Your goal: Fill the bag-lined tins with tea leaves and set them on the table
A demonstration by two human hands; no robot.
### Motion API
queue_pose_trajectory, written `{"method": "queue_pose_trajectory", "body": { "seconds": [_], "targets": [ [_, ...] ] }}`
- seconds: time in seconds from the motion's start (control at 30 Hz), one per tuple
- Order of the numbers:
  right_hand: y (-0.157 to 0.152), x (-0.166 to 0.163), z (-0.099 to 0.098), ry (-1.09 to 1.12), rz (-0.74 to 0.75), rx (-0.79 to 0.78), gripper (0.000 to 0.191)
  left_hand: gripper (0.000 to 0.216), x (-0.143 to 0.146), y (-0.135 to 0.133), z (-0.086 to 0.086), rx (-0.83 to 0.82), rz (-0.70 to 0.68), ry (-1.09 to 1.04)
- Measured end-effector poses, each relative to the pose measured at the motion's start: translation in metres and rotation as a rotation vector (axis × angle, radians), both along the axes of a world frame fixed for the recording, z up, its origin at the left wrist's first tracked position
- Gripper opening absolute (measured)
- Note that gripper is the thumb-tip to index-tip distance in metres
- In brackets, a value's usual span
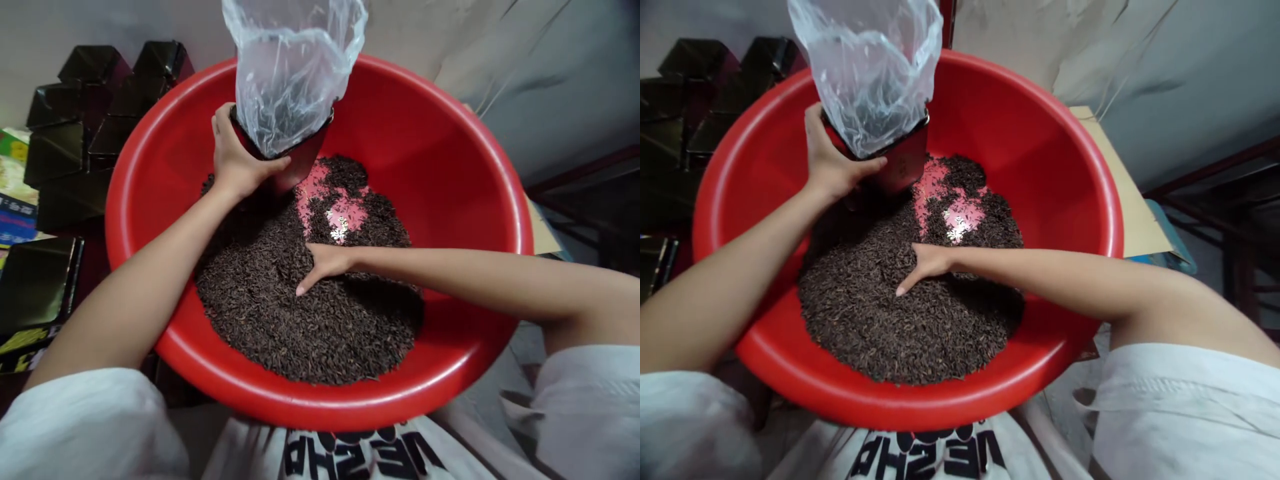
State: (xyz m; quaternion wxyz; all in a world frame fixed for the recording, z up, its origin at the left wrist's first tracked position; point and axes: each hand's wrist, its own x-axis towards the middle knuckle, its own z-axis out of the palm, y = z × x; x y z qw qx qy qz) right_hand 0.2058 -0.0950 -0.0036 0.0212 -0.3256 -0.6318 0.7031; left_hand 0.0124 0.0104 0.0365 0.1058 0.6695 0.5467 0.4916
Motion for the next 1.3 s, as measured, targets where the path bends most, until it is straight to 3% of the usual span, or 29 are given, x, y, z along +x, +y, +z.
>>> {"method": "queue_pose_trajectory", "body": {
  "seconds": [0.13, 0.27, 0.47, 0.77, 0.9, 0.97, 1.13, 1.3],
  "targets": [
    [-0.014, 0.0, 0.011, -0.175, -0.214, 0.042, 0.038, 0.095, 0.003, -0.01, -0.008, 0.008, -0.13, 0.135],
    [-0.016, 0.0, 0.018, -0.228, -0.307, 0.036, 0.035, 0.103, 0.01, -0.025, -0.013, -0.019, -0.304, 0.298],
    [-0.017, 0.002, 0.055, -0.18, -0.081, 0.094, 0.038, 0.103, 0.01, -0.036, -0.018, 0.007, -0.457, 0.454],
    [-0.028, 0.019, 0.12, 0.187, 0.053, -0.316, 0.03, 0.116, -0.003, -0.039, -0.038, 0.194, -0.497, 0.476],
    [-0.029, 0.026, 0.141, 0.302, 0.085, -0.449, 0.022, 0.116, 0.001, -0.042, -0.041, 0.165, -0.508, 0.531],
    [-0.026, 0.032, 0.147, 0.301, 0.03, -0.359, 0.02, 0.112, 0.002, -0.041, -0.042, 0.169, -0.505, 0.502],
    [-0.002, 0.051, 0.151, 0.277, -0.267, 0.066, 0.025, 0.108, 0.001, -0.039, -0.044, 0.17, -0.463, 0.411],
    [0.022, 0.052, 0.132, 0.167, -0.484, 0.494, 0.036, 0.105, 0.002, -0.043, -0.041, 0.111, -0.48, 0.445]
  ]
}}
